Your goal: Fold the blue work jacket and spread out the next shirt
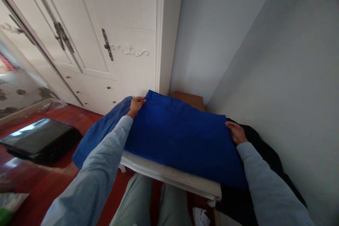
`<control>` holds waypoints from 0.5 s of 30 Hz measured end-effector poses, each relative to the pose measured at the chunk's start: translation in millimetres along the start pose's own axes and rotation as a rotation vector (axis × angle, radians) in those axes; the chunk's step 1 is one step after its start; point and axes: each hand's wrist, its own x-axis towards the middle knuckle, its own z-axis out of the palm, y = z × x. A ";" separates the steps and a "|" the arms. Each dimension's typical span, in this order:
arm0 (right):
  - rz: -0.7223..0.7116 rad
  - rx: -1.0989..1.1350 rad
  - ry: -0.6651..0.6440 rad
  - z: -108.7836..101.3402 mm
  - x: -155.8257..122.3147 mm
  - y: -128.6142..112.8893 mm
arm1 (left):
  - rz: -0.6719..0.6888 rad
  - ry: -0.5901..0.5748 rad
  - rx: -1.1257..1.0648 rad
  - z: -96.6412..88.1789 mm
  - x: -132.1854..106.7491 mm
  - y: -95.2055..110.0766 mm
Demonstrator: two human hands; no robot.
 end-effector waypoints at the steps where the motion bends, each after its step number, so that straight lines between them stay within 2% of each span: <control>1: 0.018 -0.045 0.019 5.5 1.1 3.0 | -0.010 0.010 0.027 6.0 1.9 -3.4; 4: 0.006 -0.113 0.060 18.8 3.1 9.6 | -0.030 0.023 0.113 18.6 3.9 -13.4; 6: -0.022 -0.114 0.083 22.6 4.4 10.7 | -0.023 0.021 0.140 20.7 2.1 -17.4; 12: -0.276 0.069 0.158 15.9 13.3 14.7 | 0.066 0.064 0.127 11.2 -5.6 -15.9; 15: -0.263 -0.015 0.193 16.6 18.2 23.7 | 0.081 0.078 0.203 9.9 -3.2 -16.3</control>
